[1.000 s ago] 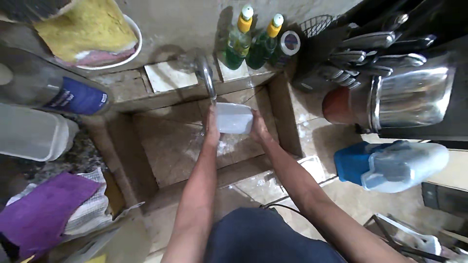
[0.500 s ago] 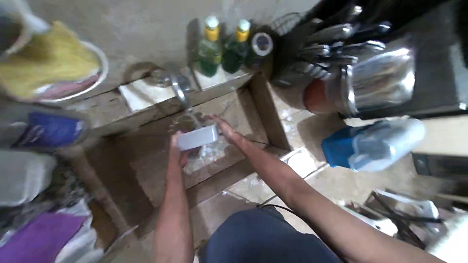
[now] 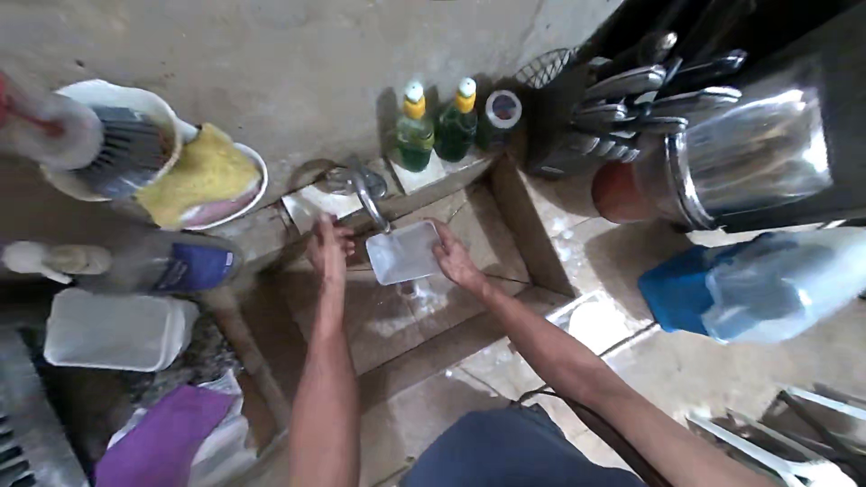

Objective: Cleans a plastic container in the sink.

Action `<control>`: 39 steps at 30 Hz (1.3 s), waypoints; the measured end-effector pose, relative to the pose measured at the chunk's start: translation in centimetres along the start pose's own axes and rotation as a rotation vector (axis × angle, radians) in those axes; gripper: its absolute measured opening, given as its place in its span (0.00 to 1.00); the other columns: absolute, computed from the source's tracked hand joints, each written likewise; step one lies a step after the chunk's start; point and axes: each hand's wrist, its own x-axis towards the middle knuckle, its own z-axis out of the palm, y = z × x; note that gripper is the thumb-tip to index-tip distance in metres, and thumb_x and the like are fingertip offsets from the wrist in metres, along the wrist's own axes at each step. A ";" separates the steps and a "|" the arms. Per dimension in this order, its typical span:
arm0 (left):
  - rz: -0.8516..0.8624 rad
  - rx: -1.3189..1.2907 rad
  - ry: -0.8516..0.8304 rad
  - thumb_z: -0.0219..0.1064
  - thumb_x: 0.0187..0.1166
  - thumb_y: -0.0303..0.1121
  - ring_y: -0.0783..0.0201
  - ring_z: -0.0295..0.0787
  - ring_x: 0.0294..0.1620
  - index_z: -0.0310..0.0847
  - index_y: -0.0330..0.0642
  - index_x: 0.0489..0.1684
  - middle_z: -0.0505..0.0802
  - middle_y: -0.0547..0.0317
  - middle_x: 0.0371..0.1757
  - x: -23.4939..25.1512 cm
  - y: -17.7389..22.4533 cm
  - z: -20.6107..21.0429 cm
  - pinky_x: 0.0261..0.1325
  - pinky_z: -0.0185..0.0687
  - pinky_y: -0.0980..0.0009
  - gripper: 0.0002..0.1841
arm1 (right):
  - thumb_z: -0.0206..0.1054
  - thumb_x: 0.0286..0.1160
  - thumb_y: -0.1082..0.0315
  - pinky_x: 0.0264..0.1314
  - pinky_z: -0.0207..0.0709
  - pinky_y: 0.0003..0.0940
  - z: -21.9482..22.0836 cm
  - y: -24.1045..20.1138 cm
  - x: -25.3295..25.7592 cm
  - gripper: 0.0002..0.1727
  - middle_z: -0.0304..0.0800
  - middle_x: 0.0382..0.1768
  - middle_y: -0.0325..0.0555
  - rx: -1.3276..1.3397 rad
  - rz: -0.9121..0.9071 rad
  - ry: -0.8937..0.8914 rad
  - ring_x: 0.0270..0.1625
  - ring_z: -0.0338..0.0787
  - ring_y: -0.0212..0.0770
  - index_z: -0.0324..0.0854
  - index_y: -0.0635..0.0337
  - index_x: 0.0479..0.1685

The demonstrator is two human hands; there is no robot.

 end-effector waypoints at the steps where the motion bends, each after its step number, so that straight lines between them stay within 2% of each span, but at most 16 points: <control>1: -0.053 0.057 0.056 0.41 0.92 0.61 0.62 0.88 0.32 0.79 0.40 0.70 0.92 0.52 0.44 1.6 2.4 0.2 0.40 0.87 0.60 0.34 | 0.57 0.80 0.76 0.80 0.76 0.53 0.1 -0.5 -0.1 0.32 0.68 0.87 0.50 -0.095 -0.095 0.028 0.82 0.76 0.49 0.67 0.53 0.87; 4: -0.166 0.303 -0.009 0.44 0.86 0.69 0.62 0.82 0.25 0.82 0.45 0.66 0.91 0.52 0.39 6.0 7.1 0.7 0.33 0.82 0.59 0.38 | 0.63 0.75 0.75 0.59 0.88 0.55 -0.5 -1.7 -0.5 0.29 0.71 0.84 0.51 -0.381 -0.365 0.088 0.73 0.84 0.54 0.77 0.50 0.79; 7: -0.237 0.311 -0.078 0.60 0.80 0.65 0.65 0.75 0.24 0.80 0.56 0.70 0.87 0.57 0.41 7.7 9.5 1.2 0.28 0.75 0.65 0.29 | 0.65 0.72 0.70 0.52 0.85 0.52 -2.6 -2.5 -0.3 0.27 0.79 0.78 0.55 -0.590 -0.663 0.088 0.62 0.87 0.60 0.84 0.41 0.73; 10: -0.374 0.103 -0.211 0.63 0.86 0.48 0.76 0.69 0.18 0.79 0.56 0.58 0.81 0.68 0.33 5.9 12.8 0.5 0.18 0.66 0.82 0.12 | 0.64 0.80 0.63 0.60 0.80 0.53 -6.3 -3.9 -1.1 0.25 0.80 0.78 0.53 -0.733 -0.829 0.002 0.60 0.87 0.58 0.82 0.29 0.76; 13: -0.403 0.001 -0.276 0.61 0.83 0.52 0.80 0.69 0.13 0.77 0.59 0.39 0.79 0.75 0.22 7.6 10.7 -0.6 0.15 0.67 0.83 0.11 | 0.64 0.81 0.64 0.63 0.76 0.54 -8.8 -5.0 -2.4 0.26 0.82 0.76 0.52 -0.799 -0.914 -0.044 0.61 0.86 0.57 0.81 0.24 0.76; 16: -0.403 -0.044 -0.292 0.59 0.84 0.54 0.78 0.77 0.20 0.80 0.61 0.44 0.84 0.74 0.27 8.5 9.3 -1.1 0.22 0.75 0.81 0.12 | 0.63 0.80 0.66 0.61 0.75 0.54 -10.0 -5.6 -4.0 0.28 0.82 0.76 0.52 -0.846 -0.924 -0.078 0.59 0.86 0.57 0.80 0.23 0.77; 19: -0.304 0.004 -0.360 0.61 0.85 0.50 0.79 0.80 0.23 0.79 0.62 0.51 0.87 0.75 0.30 9.8 7.6 -1.9 0.26 0.79 0.80 0.09 | 0.65 0.75 0.69 0.62 0.77 0.56 -11.1 -4.9 -5.9 0.27 0.84 0.73 0.56 -0.745 -0.820 0.036 0.62 0.87 0.59 0.84 0.35 0.74; 21: -0.127 0.161 -0.404 0.63 0.87 0.43 0.77 0.79 0.26 0.76 0.62 0.73 0.88 0.69 0.46 8.9 7.3 -2.6 0.30 0.78 0.78 0.18 | 0.64 0.68 0.76 0.69 0.81 0.53 -12.5 -3.6 -7.4 0.27 0.84 0.73 0.58 -0.590 -0.636 0.239 0.70 0.85 0.58 0.86 0.49 0.70; 23: 0.035 0.298 -0.382 0.65 0.85 0.36 0.76 0.76 0.26 0.71 0.61 0.82 0.88 0.62 0.53 7.7 7.0 -2.6 0.30 0.76 0.74 0.25 | 0.58 0.71 0.81 0.76 0.80 0.49 -14.7 -1.7 -9.8 0.26 0.81 0.75 0.58 -0.386 -0.353 0.451 0.76 0.82 0.51 0.81 0.65 0.71; 27: 0.167 0.472 -0.314 0.63 0.87 0.34 0.65 0.80 0.37 0.67 0.53 0.85 0.86 0.49 0.64 6.4 6.8 -2.4 0.41 0.80 0.61 0.26 | 0.55 0.85 0.68 0.55 0.88 0.49 -20.0 2.6 -14.1 0.25 0.88 0.63 0.55 -0.088 0.230 0.827 0.54 0.92 0.45 0.71 0.59 0.81; 29: 0.254 0.479 -0.253 0.66 0.85 0.37 0.45 0.88 0.56 0.66 0.48 0.87 0.84 0.36 0.71 6.0 6.2 -2.6 0.58 0.82 0.40 0.29 | 0.55 0.86 0.63 0.62 0.85 0.51 -22.3 3.5 -15.1 0.24 0.89 0.62 0.55 -0.049 0.312 0.893 0.59 0.91 0.46 0.72 0.58 0.79; 31: 0.331 0.408 -0.159 0.66 0.85 0.40 0.43 0.83 0.68 0.62 0.47 0.89 0.80 0.36 0.76 3.2 6.0 -2.6 0.70 0.79 0.44 0.32 | 0.55 0.87 0.60 0.60 0.86 0.53 -24.2 4.3 -15.1 0.23 0.91 0.58 0.55 -0.048 0.354 0.915 0.57 0.92 0.48 0.75 0.58 0.76; 33: 0.344 0.369 -0.025 0.57 0.91 0.43 0.42 0.81 0.73 0.68 0.35 0.82 0.81 0.32 0.75 -0.5 4.0 -2.8 0.77 0.75 0.47 0.27 | 0.56 0.87 0.55 0.61 0.84 0.58 -26.2 4.7 -15.0 0.24 0.91 0.57 0.57 -0.078 0.455 0.866 0.57 0.92 0.52 0.74 0.57 0.76; 36: 0.164 0.411 0.171 0.51 0.93 0.42 0.38 0.84 0.66 0.79 0.25 0.66 0.87 0.27 0.62 -8.7 -0.2 -3.7 0.73 0.74 0.41 0.25 | 0.59 0.84 0.43 0.65 0.78 0.68 -28.3 3.9 -16.6 0.34 0.89 0.62 0.64 -0.276 0.582 0.715 0.63 0.89 0.63 0.72 0.57 0.81; 37: 0.089 0.408 0.246 0.54 0.90 0.37 0.44 0.86 0.58 0.82 0.23 0.57 0.89 0.30 0.54 -12.0 -0.8 -3.7 0.67 0.77 0.46 0.21 | 0.62 0.82 0.43 0.70 0.75 0.69 -28.1 3.1 -17.4 0.38 0.85 0.69 0.64 -0.355 0.547 0.680 0.70 0.86 0.64 0.68 0.58 0.85; 39: 0.058 0.371 0.350 0.61 0.81 0.28 0.64 0.74 0.30 0.75 0.29 0.27 0.79 0.52 0.27 -17.0 -2.5 -2.9 0.39 0.75 0.64 0.12 | 0.65 0.81 0.49 0.84 0.65 0.63 -26.2 1.1 -19.4 0.42 0.65 0.87 0.61 -0.386 0.376 0.592 0.85 0.71 0.61 0.59 0.60 0.91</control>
